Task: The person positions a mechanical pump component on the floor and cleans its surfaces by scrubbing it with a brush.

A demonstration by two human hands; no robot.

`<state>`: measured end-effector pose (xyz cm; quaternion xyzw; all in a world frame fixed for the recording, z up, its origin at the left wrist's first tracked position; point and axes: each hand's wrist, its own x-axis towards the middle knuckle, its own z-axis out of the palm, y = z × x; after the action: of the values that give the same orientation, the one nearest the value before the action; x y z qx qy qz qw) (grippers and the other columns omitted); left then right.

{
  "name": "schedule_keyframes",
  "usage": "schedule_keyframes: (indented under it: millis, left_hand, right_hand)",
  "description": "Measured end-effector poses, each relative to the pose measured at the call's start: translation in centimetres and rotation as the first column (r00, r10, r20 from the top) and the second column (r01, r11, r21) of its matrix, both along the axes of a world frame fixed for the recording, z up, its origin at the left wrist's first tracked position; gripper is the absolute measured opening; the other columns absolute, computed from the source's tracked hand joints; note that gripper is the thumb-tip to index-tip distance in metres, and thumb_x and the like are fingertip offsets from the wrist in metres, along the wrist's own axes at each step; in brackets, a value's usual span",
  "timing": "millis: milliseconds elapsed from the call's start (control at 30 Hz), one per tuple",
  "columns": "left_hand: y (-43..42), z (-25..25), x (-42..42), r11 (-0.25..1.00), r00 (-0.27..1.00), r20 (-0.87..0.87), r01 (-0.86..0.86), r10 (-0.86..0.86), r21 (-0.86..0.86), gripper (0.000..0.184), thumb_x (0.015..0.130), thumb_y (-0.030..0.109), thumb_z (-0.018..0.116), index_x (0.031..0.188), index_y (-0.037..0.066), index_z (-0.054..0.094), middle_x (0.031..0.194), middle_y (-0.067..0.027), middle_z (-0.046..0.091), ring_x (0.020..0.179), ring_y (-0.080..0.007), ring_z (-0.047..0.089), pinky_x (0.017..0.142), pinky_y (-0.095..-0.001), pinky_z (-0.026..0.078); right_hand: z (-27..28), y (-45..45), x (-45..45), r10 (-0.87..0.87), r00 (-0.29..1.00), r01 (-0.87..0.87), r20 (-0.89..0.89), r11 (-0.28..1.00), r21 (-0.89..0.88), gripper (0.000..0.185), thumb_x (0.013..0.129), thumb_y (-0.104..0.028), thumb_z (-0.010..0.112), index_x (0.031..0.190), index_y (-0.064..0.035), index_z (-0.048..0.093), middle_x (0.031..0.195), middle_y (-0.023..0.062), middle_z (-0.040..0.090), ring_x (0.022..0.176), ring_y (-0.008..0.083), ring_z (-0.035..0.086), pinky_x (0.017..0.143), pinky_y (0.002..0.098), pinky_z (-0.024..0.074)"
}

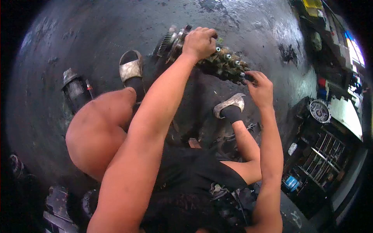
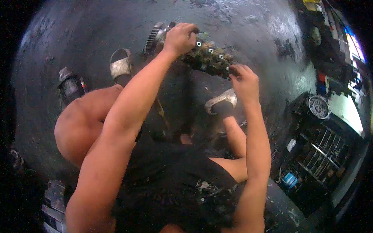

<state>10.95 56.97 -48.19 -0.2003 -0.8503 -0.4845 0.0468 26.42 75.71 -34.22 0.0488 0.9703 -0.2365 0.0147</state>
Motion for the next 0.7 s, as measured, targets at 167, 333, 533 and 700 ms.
schedule_keyframes:
  millis: [167,333,533,700]
  left_hand:
    - [-0.1,0.1,0.2,1.000,1.000,0.022,0.014,-0.014,0.022,0.024,0.081,0.017,0.054,0.100,0.012,0.068,0.096,-0.0117,0.068,0.100,-0.0321,0.062,0.088,-0.0456,0.051]
    - [0.0,-0.2,0.3,0.999,1.000,0.012,-0.012,0.012,0.031,0.023,0.081,0.018,0.054,0.098,0.013,0.068,0.097,-0.0086,0.069,0.098,-0.0305,0.062,0.088,-0.0454,0.052]
    - [0.1,-0.1,0.2,0.999,0.999,0.009,-0.042,0.042,0.022,0.021,0.081,0.020,0.055,0.095,0.014,0.069,0.097,-0.0070,0.069,0.098,-0.0295,0.063,0.088,-0.0451,0.052]
    - [0.0,0.0,0.3,1.000,0.999,0.035,-0.017,0.016,0.021,0.022,0.081,0.020,0.056,0.097,0.014,0.069,0.096,-0.0073,0.070,0.098,-0.0288,0.063,0.089,-0.0453,0.051]
  right_hand:
    - [0.6,0.0,-0.4,0.047,0.990,-0.060,0.130,0.993,0.101,0.032,0.075,0.003,0.073,0.106,-0.0063,0.071,0.103,0.0092,0.070,0.091,0.0244,0.070,0.076,0.0317,0.0568]
    - [0.9,0.4,-1.0,0.034,0.985,-0.050,0.169,0.995,0.090,0.029,0.077,-0.001,0.075,0.106,-0.0019,0.070,0.098,0.0141,0.072,0.082,0.0227,0.071,0.075,0.0316,0.0558]
    - [1.1,0.0,-1.9,-0.051,0.967,-0.025,0.249,0.955,0.294,0.025,0.087,-0.017,0.074,0.102,0.0013,0.069,0.076,0.0158,0.070,0.065,0.0176,0.068,0.064,0.0302,0.0522]
    - [-0.1,0.0,-2.1,-0.133,0.958,0.030,0.253,0.926,0.376,0.028,0.088,-0.022,0.073,0.106,0.0005,0.068,0.068,0.0130,0.068,0.056,0.0165,0.065,0.057,0.0301,0.0494]
